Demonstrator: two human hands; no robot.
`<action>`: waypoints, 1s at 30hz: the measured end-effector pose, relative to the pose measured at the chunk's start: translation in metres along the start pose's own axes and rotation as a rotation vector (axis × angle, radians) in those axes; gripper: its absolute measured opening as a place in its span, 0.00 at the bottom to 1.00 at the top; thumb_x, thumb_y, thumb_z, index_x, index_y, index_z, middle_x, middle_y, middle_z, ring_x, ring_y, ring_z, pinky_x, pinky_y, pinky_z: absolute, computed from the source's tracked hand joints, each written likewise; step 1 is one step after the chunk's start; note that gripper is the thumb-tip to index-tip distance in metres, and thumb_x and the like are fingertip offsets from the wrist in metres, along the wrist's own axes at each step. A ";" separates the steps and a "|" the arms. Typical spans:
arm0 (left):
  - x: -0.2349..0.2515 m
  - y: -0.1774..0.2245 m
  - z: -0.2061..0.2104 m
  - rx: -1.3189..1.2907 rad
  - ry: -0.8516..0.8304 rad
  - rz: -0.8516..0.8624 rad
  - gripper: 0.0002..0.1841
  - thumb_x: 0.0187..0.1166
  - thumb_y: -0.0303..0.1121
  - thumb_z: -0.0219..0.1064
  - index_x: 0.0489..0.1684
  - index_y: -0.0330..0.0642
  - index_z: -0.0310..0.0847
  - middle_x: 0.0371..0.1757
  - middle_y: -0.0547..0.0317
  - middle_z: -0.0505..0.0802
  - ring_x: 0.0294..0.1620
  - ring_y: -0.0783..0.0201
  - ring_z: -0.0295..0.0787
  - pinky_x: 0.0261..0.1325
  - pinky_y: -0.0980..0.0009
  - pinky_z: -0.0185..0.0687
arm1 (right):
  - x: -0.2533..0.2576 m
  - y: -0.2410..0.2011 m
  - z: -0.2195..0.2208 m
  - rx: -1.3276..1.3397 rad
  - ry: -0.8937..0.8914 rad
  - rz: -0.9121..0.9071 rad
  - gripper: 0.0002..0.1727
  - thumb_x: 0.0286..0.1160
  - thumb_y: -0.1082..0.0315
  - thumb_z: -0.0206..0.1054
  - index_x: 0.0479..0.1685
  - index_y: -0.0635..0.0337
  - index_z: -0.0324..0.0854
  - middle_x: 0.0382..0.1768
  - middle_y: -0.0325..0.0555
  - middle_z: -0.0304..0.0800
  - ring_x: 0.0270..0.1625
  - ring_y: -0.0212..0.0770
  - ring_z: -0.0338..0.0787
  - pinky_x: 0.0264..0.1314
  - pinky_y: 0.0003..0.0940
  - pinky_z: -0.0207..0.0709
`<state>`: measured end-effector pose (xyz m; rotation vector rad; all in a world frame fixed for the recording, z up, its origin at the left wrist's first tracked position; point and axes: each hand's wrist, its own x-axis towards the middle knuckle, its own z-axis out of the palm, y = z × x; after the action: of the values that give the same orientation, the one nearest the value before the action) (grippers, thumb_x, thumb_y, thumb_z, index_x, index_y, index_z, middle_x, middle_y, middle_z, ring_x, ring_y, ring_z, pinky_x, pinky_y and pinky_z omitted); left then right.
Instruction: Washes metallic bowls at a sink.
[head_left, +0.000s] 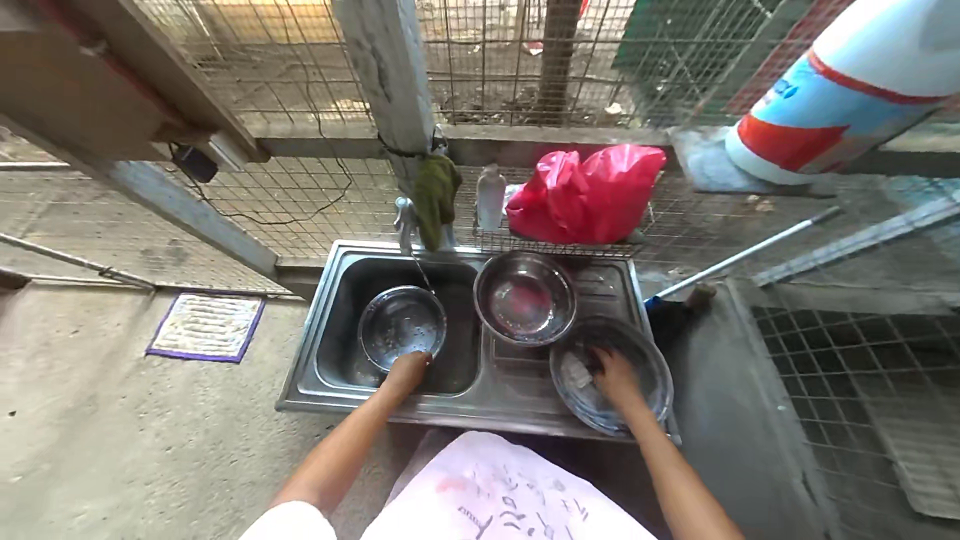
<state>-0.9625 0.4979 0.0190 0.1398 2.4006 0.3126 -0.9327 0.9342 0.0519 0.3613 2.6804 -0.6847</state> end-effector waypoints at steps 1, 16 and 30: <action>0.003 -0.001 0.000 0.024 -0.016 0.014 0.18 0.85 0.28 0.57 0.70 0.40 0.81 0.68 0.36 0.87 0.72 0.35 0.82 0.70 0.33 0.74 | 0.001 0.002 -0.004 0.109 0.029 0.034 0.25 0.77 0.76 0.64 0.76 0.64 0.79 0.76 0.69 0.77 0.80 0.67 0.76 0.82 0.63 0.68; -0.004 0.029 -0.158 -0.112 0.374 0.135 0.24 0.92 0.32 0.48 0.86 0.39 0.66 0.72 0.31 0.84 0.70 0.31 0.83 0.72 0.35 0.75 | -0.025 -0.267 0.003 1.442 0.097 0.103 0.16 0.92 0.64 0.55 0.59 0.70 0.79 0.39 0.50 0.89 0.37 0.36 0.89 0.42 0.33 0.86; -0.029 -0.037 -0.157 -0.682 0.420 0.387 0.18 0.72 0.34 0.78 0.49 0.26 0.86 0.41 0.41 0.93 0.46 0.52 0.91 0.58 0.52 0.83 | 0.054 -0.354 0.074 0.839 0.240 -0.113 0.22 0.90 0.60 0.60 0.71 0.68 0.82 0.65 0.63 0.89 0.70 0.53 0.88 0.79 0.49 0.73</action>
<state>-1.0452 0.4280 0.1418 0.2391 2.5030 1.4338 -1.0772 0.6044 0.1155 0.5173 2.4930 -1.8967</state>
